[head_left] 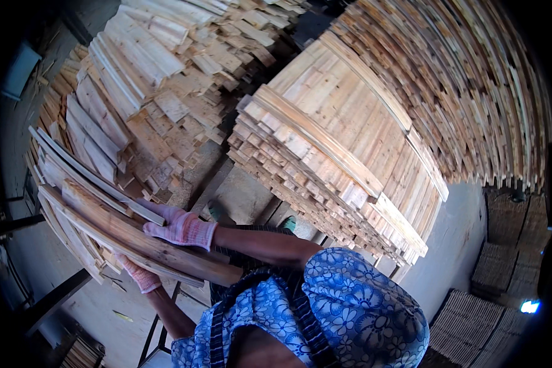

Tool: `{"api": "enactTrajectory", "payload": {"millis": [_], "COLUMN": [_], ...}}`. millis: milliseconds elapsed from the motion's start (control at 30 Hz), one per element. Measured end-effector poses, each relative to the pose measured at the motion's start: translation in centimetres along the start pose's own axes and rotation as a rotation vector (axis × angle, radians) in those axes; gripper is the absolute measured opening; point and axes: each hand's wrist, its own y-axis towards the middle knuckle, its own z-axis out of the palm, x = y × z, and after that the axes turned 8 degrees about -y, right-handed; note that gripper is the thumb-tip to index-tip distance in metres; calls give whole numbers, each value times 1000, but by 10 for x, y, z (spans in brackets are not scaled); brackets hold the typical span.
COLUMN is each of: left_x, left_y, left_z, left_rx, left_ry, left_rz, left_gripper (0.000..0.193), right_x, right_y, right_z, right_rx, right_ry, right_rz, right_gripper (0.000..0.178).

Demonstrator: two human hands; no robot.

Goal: The person picks up wooden planks from a pile and stacks them onto a larger stack. They wear pink gloves and handle the planks by hand, arranging them in layers.

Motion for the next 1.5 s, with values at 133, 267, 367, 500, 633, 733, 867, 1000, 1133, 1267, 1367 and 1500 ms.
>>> {"api": "enactTrajectory", "payload": {"millis": [133,267,367,500,633,733,867,1000,1133,1267,1367,1500], "left_x": [-4,72,103,158,213,301,315,318,311,308,316,300], "left_y": [-21,75,-56,-169,-287,-319,-425,-435,-427,-452,-460,-420], "left_z": [35,10,188,302,383,407,432,436,436,434,448,471], "left_rx": [102,579,1047,1096,1233,1340,1188,1187,1156,1194,1289,1396], "left_ry": [26,321,159,216,423,521,1579,1709,1811,1808,1843,1793], "left_rz": [-32,61,-314,-639,-771,-407,126,275,407,649,582,316], "left_gripper": [68,58,56,71,64,97,111,109,105,102,103,98], "right_x": [30,46,23,43,68,41,0,-14,64,99,69,62], "right_y": [-66,-154,-228,-329,-425,-488,-585,-668,-672,-588,-525,-509], "right_z": [-27,-65,-105,-134,-166,-190,-208,-227,-285,-351,-394,-425], "right_rx": [-251,-572,-996,-1309,-1527,-1702,-1490,-1141,-1072,-1258,-1189,-1164], "right_ry": [-38,-206,-105,-37,169,-283,-903,-761,-935,-1007,-1253,-991], "right_rz": [-168,-120,-298,-175,173,193,1063,785,922,635,889,832], "right_gripper": [72,71,68,67,65,79,93,93,73,70,77,76]}}
